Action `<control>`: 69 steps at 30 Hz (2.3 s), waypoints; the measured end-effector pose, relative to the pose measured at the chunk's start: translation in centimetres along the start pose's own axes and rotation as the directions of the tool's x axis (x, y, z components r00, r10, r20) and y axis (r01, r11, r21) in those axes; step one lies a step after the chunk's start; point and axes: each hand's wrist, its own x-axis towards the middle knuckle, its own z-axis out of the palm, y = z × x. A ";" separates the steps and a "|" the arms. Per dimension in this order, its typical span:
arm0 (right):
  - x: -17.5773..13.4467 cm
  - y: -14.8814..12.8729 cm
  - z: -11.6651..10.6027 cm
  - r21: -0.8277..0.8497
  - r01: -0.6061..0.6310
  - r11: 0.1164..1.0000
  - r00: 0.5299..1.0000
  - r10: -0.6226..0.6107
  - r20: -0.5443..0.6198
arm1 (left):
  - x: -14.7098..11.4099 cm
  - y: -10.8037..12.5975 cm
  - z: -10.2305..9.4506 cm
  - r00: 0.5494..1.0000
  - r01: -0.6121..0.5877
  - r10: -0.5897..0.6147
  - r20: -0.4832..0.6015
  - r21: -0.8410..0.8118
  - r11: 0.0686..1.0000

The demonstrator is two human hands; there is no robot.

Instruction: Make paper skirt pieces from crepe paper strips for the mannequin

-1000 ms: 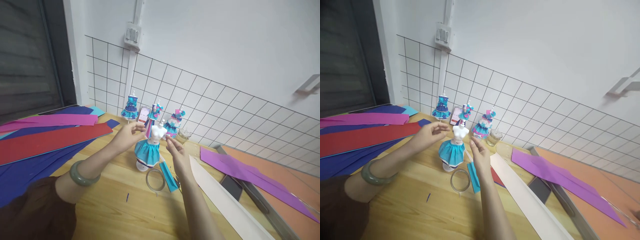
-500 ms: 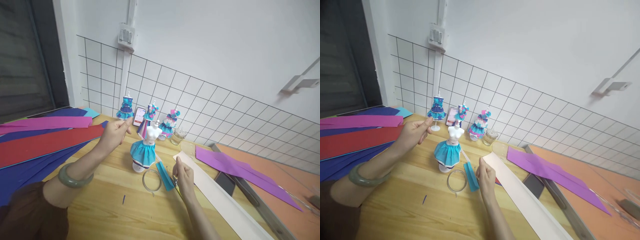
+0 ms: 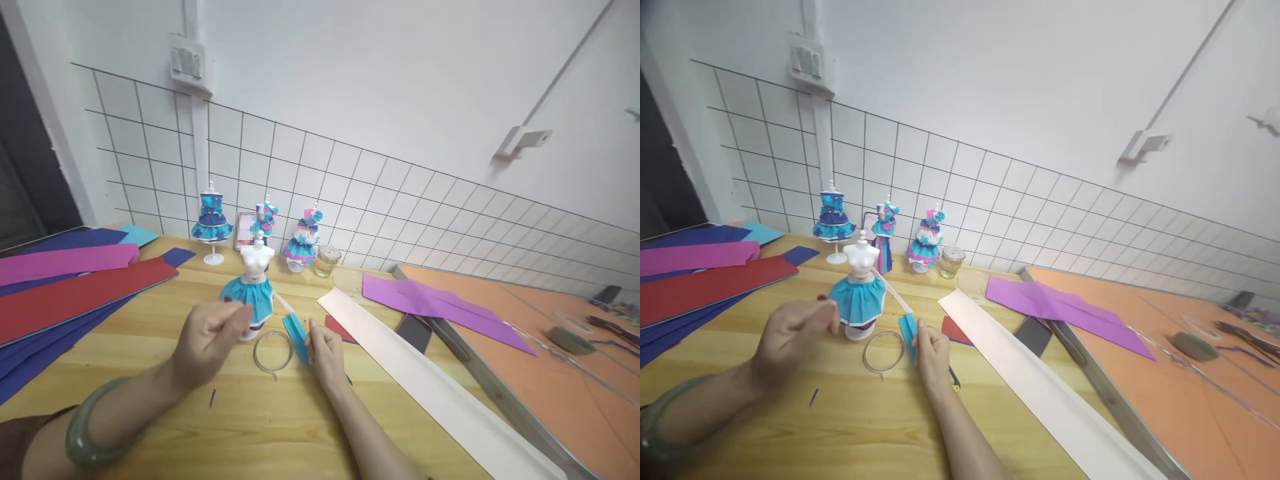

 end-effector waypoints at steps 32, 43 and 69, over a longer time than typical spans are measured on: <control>4.5 0.6 7.2 0.498 -0.713 0.494 0.699 0.439 0.564 | -3.2 -8.5 0.8 0.470 0.442 -0.825 0.315 -0.893 -0.089; 4.9 1.0 7.5 0.635 -0.612 0.471 0.791 0.374 0.484 | -3.3 -9.0 0.9 0.524 0.424 -0.804 0.281 -0.905 -0.040; 4.4 -1.2 1.3 0.199 -0.300 0.933 0.939 0.253 0.232 | -3.6 -9.0 0.7 0.474 0.520 -0.860 0.186 -0.848 0.104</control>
